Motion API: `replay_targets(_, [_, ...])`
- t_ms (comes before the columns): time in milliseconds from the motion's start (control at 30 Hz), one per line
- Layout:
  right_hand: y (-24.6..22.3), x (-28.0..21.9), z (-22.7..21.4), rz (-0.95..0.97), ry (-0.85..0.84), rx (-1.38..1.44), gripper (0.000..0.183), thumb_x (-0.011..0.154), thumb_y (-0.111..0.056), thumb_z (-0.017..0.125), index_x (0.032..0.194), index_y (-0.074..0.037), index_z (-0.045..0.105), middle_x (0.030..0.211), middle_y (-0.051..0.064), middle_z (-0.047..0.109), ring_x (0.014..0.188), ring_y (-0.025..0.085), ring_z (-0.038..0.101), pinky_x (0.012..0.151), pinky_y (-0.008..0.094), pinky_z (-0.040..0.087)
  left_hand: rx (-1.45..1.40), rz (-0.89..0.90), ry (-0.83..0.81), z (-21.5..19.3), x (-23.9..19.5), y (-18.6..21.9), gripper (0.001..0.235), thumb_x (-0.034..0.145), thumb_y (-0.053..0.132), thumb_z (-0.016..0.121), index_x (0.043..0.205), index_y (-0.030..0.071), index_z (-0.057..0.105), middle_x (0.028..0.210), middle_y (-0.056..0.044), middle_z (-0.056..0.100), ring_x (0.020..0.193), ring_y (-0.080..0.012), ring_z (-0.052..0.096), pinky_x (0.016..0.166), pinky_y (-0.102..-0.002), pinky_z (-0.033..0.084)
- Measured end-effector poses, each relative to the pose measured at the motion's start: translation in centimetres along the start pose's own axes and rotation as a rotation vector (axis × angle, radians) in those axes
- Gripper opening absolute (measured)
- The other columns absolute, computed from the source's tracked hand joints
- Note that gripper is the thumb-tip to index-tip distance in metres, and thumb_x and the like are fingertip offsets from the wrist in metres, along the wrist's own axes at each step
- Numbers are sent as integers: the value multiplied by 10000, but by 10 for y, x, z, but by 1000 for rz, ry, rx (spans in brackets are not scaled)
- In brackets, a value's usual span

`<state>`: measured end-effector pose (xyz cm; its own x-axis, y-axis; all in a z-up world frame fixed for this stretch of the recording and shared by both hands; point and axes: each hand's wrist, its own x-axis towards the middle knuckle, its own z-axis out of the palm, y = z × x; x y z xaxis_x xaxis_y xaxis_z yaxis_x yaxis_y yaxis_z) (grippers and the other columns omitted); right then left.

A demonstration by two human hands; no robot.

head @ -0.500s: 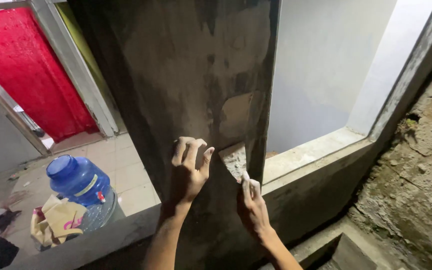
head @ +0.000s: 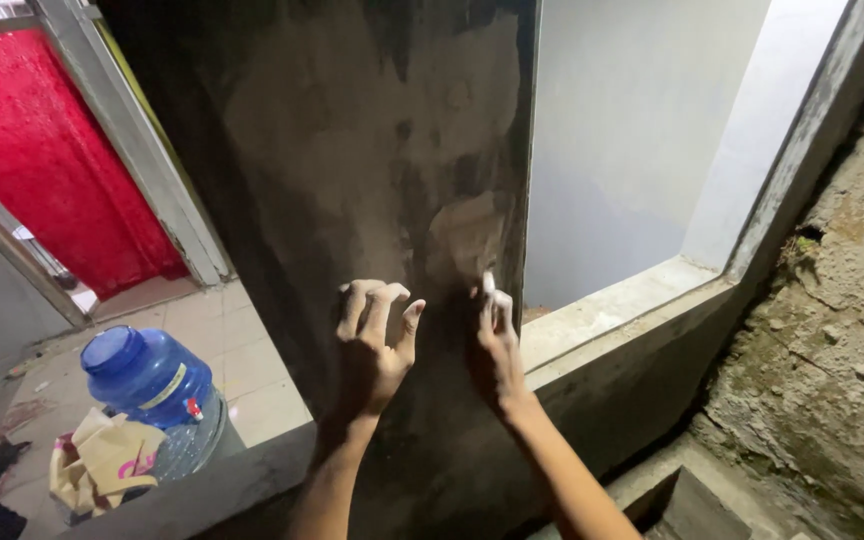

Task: The person mixes plaster in a bucket with a putty knife, applies the plaster onto a wall using the putty knife, and picks up a sanding tool.

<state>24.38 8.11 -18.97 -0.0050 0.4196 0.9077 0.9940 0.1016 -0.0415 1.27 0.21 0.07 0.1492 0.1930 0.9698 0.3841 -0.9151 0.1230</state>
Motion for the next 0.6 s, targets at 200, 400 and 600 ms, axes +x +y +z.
replay_targets(200, [-44, -50, -55, 327, -244, 466, 748, 794, 232, 454, 1523, 78, 386, 1388, 274, 450, 1193, 433, 556, 957, 403, 527, -12, -16, -20, -3, 0, 4, 173, 941, 120, 760, 1019, 29, 635, 1001, -130, 606, 946, -321, 637, 830, -412, 521])
replay_targets(400, [-58, -26, -113, -1, 36, 51, 668, 736, 139, 556, 1379, 82, 386, 1448, 279, 445, 1272, 434, 499, 1049, 428, 476, -29, -1, 2, 1, 0, 5, 168, 934, 117, 763, 1002, 35, 634, 981, -124, 595, 947, -325, 623, 840, -423, 514])
replay_targets(600, [-43, 46, -101, 162, -115, 264, 704, 761, 141, 556, 1443, 121, 383, 1294, 260, 506, 1163, 414, 492, 962, 371, 475, -15, 11, -3, 7, 4, 5, 171, 925, 139, 762, 992, 40, 641, 967, -118, 601, 943, -316, 610, 842, -426, 497])
